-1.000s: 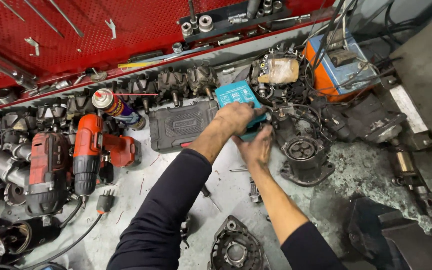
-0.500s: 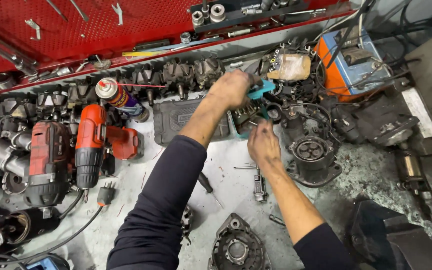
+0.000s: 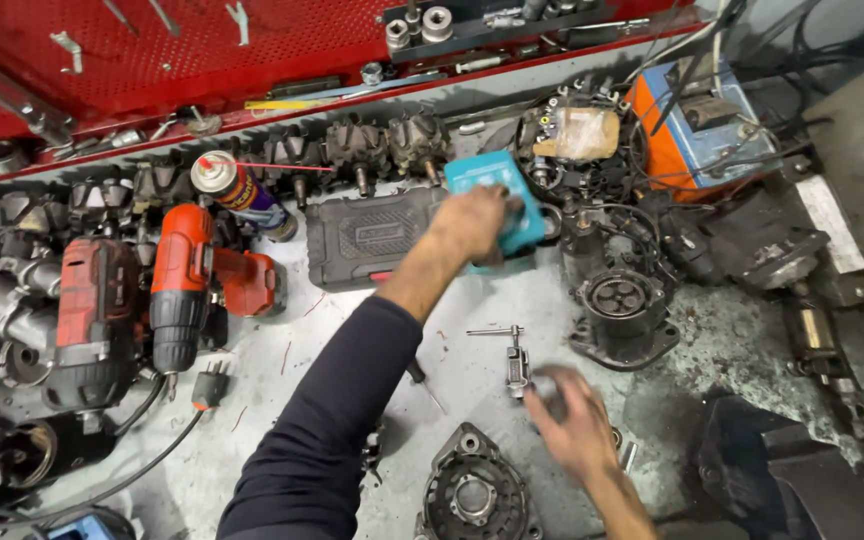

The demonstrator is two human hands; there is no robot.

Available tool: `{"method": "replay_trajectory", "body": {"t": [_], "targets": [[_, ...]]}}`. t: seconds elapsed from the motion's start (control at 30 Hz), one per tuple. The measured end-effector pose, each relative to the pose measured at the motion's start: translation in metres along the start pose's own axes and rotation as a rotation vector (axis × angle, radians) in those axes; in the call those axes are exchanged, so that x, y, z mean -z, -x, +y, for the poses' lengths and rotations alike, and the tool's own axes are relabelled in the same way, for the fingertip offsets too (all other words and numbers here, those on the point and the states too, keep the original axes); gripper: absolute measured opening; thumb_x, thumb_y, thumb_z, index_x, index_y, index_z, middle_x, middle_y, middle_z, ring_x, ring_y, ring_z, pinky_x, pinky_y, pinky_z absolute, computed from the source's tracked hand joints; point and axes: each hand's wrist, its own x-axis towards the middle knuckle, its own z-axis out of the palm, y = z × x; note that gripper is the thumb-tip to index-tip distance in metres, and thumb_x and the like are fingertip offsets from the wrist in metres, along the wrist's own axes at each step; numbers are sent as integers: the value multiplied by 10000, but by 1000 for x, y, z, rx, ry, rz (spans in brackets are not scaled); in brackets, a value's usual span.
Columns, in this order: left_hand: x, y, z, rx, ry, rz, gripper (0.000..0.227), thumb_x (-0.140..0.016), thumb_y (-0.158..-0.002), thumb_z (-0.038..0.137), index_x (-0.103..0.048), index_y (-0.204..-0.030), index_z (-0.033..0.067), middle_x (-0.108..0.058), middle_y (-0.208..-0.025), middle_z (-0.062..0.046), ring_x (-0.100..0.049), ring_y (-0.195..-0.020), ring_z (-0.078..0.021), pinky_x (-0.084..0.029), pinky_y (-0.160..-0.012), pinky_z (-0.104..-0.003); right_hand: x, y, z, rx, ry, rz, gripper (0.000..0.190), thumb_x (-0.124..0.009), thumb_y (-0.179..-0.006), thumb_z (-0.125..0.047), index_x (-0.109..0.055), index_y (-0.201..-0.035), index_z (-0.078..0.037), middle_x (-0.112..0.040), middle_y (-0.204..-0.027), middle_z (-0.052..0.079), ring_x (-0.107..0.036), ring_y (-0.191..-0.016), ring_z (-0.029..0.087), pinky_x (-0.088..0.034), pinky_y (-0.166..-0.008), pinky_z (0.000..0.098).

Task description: The person assembles a small cylindrical mechanical component using a T-handle wrench and a socket wrench. They tighten bolts on the component, place it on a workbench, and then pick up a small metal ring.

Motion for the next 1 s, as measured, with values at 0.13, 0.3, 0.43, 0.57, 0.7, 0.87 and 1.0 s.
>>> {"method": "replay_trajectory", "body": {"t": [0.13,0.3,0.43,0.57,0.7,0.87,1.0], "targets": [[-63,4,1,-15,-36,-33,858,-904,-675,267,-527,-1446,251,-437,-1544,-95,-448,-1396,-337,-438,-1107,-445,5,68,48,56,-59,-10,296,-755,-848,-254,-710,-1105,-116,-756,-1023,47,-741,-830,166,-594,-691,337],[-112,-11,-10,3,-21,97,726,-795,-798,184,-524,-1466,274,-339,-1641,-94,-345,-1511,-346,-353,-1199,-435,0,118,104,-242,-202,-145,270,-788,-820,-232,-764,-1066,-124,-799,-947,-3,-723,-747,127,-576,-612,298],[-132,-22,-10,50,-98,20,589,-508,-962,159,-420,-1536,257,-257,-1657,-127,-290,-1495,-386,-351,-1154,-492,-3,149,143,-362,-339,-126,278,-779,-833,-202,-770,-1092,-103,-803,-926,23,-703,-750,105,-567,-619,288],[-162,-31,-15,78,-215,52,556,-367,-1003,135,-442,-1537,274,-276,-1664,-116,-320,-1502,-370,-368,-1176,-493,11,185,157,-372,-450,-25,282,-765,-873,-192,-770,-1123,-63,-811,-920,56,-689,-776,103,-565,-694,283],[-154,-17,9,109,-223,135,528,-387,-976,108,-494,-1481,220,-341,-1608,-140,-394,-1419,-404,-432,-1074,-504,44,224,127,-359,-294,47,310,-760,-871,-226,-757,-1144,-78,-773,-983,47,-699,-817,124,-567,-730,307],[-172,33,96,-47,-37,322,243,-581,-950,195,-678,-1120,51,-735,-1003,-166,-718,-937,-362,-585,-795,-498,24,284,224,-585,-659,61,345,-729,-886,-230,-730,-1182,-51,-789,-1109,110,-727,-1060,193,-578,-896,370],[-174,114,193,-290,257,272,245,-631,-839,193,-719,-1055,117,-736,-947,-167,-716,-857,-376,-581,-755,-501,-8,319,277,-685,-665,134,390,-770,-863,-207,-729,-1214,-43,-795,-1097,132,-732,-1070,217,-575,-928,388]]}}
